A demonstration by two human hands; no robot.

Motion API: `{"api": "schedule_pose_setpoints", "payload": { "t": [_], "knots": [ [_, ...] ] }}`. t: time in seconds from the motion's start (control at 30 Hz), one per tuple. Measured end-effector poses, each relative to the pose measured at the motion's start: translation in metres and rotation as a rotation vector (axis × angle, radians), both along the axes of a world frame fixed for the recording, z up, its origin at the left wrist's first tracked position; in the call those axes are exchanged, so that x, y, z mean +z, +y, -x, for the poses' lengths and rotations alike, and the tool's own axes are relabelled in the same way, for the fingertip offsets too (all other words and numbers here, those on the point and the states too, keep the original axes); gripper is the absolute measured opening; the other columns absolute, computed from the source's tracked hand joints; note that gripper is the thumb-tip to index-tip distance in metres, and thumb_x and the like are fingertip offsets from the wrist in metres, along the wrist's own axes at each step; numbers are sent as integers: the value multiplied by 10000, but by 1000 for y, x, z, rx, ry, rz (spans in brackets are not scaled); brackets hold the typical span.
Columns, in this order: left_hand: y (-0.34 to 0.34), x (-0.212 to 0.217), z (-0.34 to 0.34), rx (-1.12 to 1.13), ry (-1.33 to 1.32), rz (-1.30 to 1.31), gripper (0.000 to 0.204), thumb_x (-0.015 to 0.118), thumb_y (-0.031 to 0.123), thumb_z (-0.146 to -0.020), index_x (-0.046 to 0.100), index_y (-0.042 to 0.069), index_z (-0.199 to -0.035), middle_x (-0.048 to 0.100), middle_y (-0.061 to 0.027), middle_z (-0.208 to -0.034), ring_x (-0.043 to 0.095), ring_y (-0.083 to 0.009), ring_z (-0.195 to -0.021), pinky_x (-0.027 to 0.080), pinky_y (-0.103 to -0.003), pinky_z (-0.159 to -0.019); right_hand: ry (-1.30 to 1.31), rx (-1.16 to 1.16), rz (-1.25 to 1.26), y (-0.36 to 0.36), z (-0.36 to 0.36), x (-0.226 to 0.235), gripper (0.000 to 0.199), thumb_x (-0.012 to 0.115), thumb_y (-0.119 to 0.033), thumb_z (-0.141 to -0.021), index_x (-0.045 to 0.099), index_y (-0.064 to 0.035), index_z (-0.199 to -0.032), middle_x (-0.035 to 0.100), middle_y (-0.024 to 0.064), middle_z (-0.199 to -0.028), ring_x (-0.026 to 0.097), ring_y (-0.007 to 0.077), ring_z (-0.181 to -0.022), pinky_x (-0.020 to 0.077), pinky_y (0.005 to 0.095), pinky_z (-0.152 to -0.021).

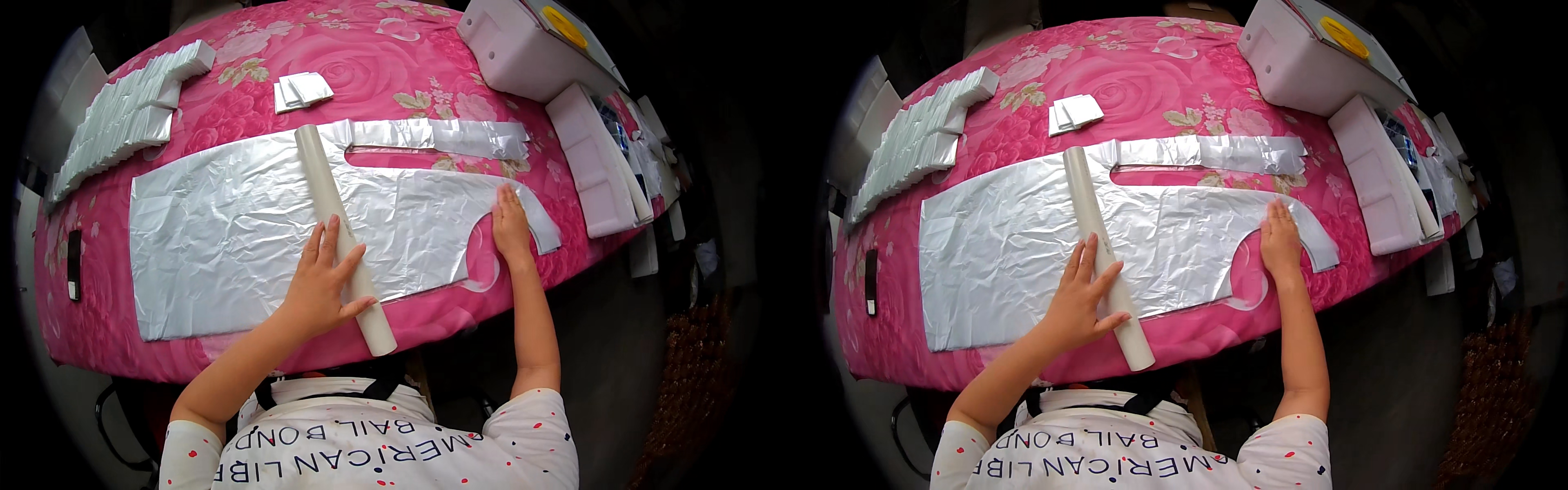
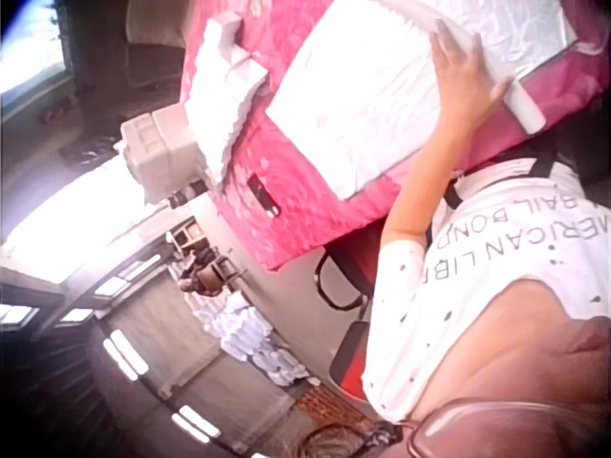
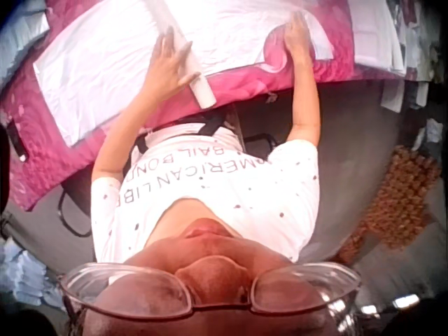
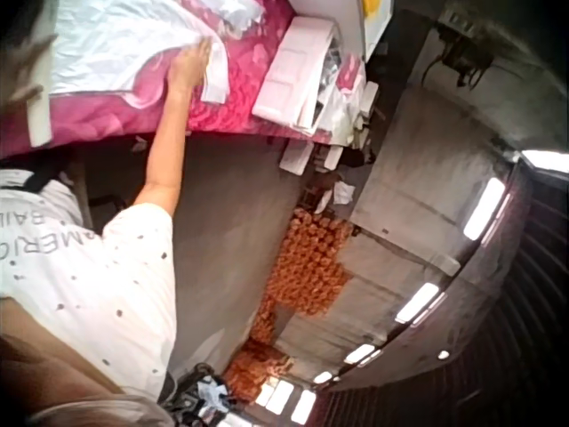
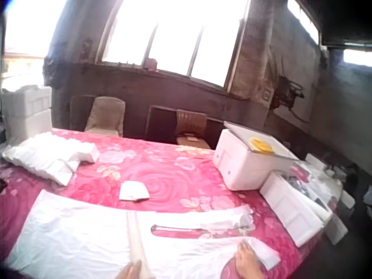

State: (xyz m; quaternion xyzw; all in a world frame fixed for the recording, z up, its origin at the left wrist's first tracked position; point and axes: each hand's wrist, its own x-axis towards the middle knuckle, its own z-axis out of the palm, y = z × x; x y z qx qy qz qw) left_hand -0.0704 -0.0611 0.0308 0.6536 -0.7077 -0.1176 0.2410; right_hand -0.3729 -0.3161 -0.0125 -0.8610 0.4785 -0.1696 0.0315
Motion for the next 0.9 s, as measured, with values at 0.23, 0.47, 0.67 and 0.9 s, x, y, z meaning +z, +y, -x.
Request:
{"api": "schedule_pose_setpoints", "payload": {
  "t": [0.23,0.47,0.67,0.9],
  "knots": [
    [0,2,7,-25,-31,4,663,640,505,-727,519,85,-1226,150,-298,-1444,147,-502,-1316,235,-519,-1053,45,-246,222,-18,40,12,228,501,-144,-859,622,-3,-990,614,151,-1094,578,299,-1013,448,368,-877],
    [0,6,8,-84,-8,-29,663,662,435,-733,477,82,-1263,108,-286,-1463,90,-470,-1348,212,-488,-1071,-276,-54,296,44,-22,59,132,681,-67,-689,559,-34,-724,633,102,-846,598,291,-779,463,373,-718],
    [5,25,15,-2,863,-54,518,639,215,-829,446,26,-1271,367,-215,-1357,424,-260,-1225,410,-375,-941,-600,335,-467,163,-120,94,197,715,-42,-701,524,-26,-748,580,69,-805,566,169,-617,449,260,-546],
    [18,22,-29,273,1577,-504,294,570,181,-903,586,-36,-1101,640,-69,-964,600,-110,-854,488,-264,-779,-671,568,-628,203,-157,92,296,732,-120,-708,612,-59,-972,604,66,-891,584,164,-670,486,282,-608]
  ]
}}
